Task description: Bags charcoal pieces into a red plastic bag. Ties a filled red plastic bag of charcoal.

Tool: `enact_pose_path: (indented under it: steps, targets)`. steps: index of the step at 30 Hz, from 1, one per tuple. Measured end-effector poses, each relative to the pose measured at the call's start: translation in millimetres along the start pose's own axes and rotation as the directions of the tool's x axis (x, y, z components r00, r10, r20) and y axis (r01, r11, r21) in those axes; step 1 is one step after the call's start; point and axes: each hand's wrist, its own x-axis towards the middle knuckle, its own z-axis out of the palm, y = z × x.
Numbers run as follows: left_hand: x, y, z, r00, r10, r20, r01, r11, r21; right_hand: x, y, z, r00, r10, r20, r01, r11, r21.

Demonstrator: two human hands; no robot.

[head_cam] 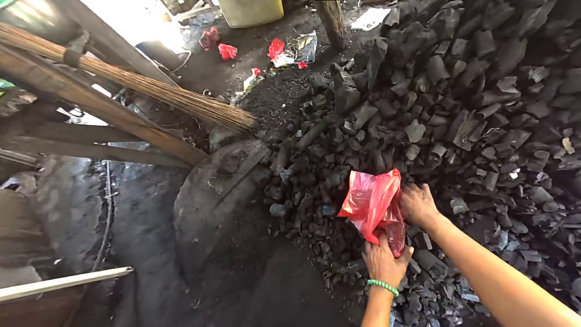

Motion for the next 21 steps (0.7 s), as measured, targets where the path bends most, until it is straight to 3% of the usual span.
enact_pose_path:
  steps: [3,5,9,12,14,21]
  targets:
    - [0,-12,0,0.931,0.065,-0.359,-0.111,0.988,-0.110,12,-3,-22,0.993,0.016,0.118,-0.016,1.000,-0.001]
    - [11,-23,-18,0.900,-0.034,-0.434,-0.006,0.996,-0.091,9,8,0,0.995,-0.034,0.099,0.034,0.999,-0.003]
    - [34,-55,-34,0.904,-0.373,-0.208,0.393,0.918,0.062,-25,24,53,0.991,-0.049,0.123,0.048,0.999,0.008]
    - [21,-52,-14,0.926,-0.370,-0.075,0.377,0.897,0.231,-27,12,42,0.959,0.024,0.284,-0.022,1.000,-0.008]
    - [6,-44,2,0.948,-0.311,-0.063,0.317,0.919,0.233,-27,2,36,0.941,0.047,0.336,-0.051,0.999,0.004]
    - [-42,-31,22,0.962,-0.270,0.028,0.264,0.953,0.146,-91,-10,56,0.959,0.074,0.272,-0.110,0.987,0.120]
